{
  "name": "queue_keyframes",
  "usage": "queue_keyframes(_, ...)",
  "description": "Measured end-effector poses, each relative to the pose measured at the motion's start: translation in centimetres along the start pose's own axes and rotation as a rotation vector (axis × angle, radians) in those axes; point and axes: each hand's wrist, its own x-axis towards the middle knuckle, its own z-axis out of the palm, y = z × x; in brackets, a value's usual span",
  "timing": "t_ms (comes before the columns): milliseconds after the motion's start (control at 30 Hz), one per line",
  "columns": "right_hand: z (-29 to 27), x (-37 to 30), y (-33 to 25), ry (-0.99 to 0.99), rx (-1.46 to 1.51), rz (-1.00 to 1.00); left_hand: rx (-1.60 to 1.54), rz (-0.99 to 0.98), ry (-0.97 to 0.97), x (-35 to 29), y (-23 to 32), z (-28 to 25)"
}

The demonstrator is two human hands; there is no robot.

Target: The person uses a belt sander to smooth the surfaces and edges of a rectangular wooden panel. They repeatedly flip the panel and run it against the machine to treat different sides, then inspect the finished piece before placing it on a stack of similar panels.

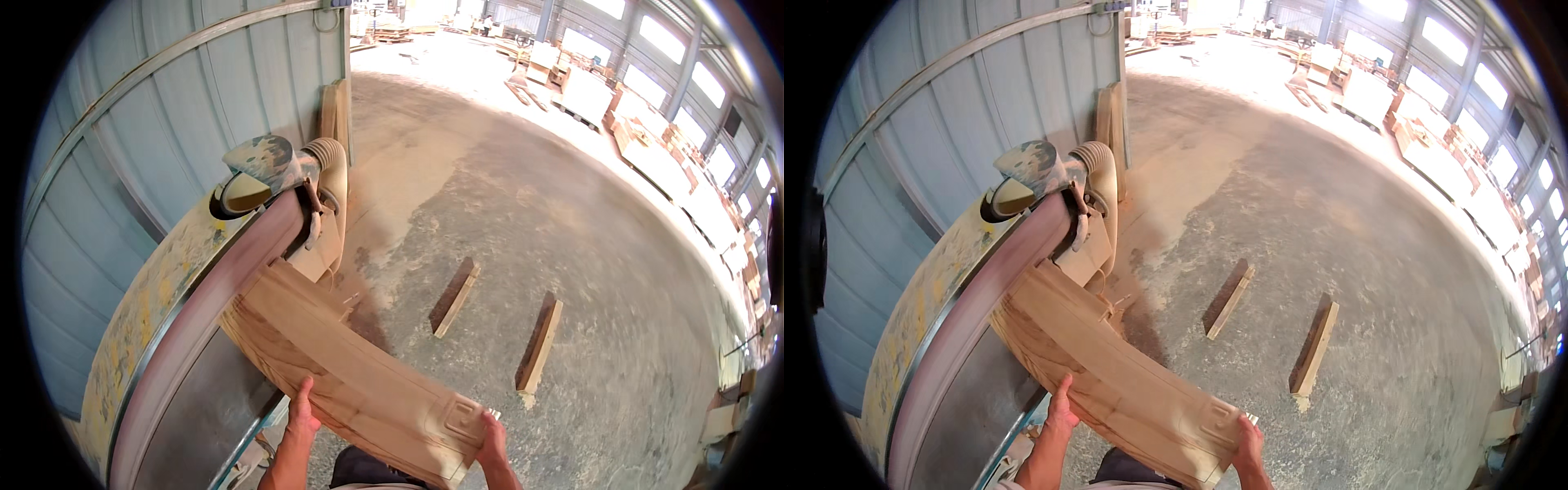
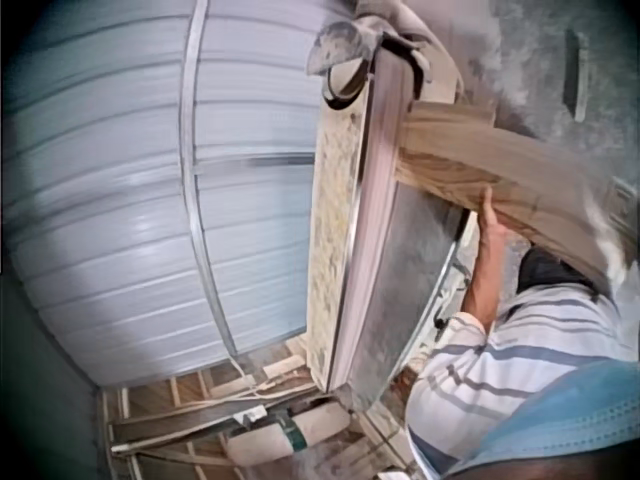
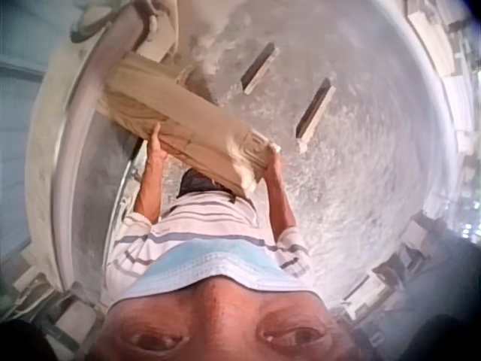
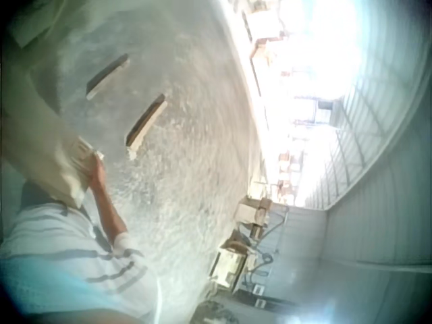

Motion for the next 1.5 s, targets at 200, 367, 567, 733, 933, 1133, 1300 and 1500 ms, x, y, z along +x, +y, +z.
queue_keyframes(200, 1.7, -1.3, -0.9, -0.043, 0.097, 0.016, 0.002, -0.069, -0.006, -0.4, 0.6, 0.2)
queue_keyframes(367, 2.4, -1.5, -1.0, 0.036, -0.061, -0.092, 0.036, -0.012, 0.007, 0.6, 0.2, -0.5)
queue_keyframes(567, -0.9, -1.4, -1.6, 0.162, 0.018, -0.203, 0.011, 0.174, -0.107, -7.3, 0.4, 6.3)
queue_keyframes(733, -2.9, 1.3, -2.4, 0.277, 0.215, -0.4, 0.079, 0.285, -0.458, -12.1, 3.6, 12.0)
queue_keyframes(933, -6.9, 2.5, -1.2, 0.282, -0.08, -0.256, 0.237, 0.407, -0.504, -14.0, 5.0, 17.0)
queue_keyframes(1133, -4.3, -2.1, -9.4, 0.135, 0.087, -0.45, 0.725, 0.525, -0.604, -15.4, -2.2, 21.4)
queue_keyframes(1300, 2.8, -7.0, -16.5, -0.281, 0.359, -0.633, 1.034, 0.27, -0.73, -10.8, -6.5, 16.8)
queue_keyframes(1500, 1.2, -8.7, -12.6, -0.093, 0.412, -0.543, 1.171, 0.117, -0.909, -8.0, -7.3, 15.0)
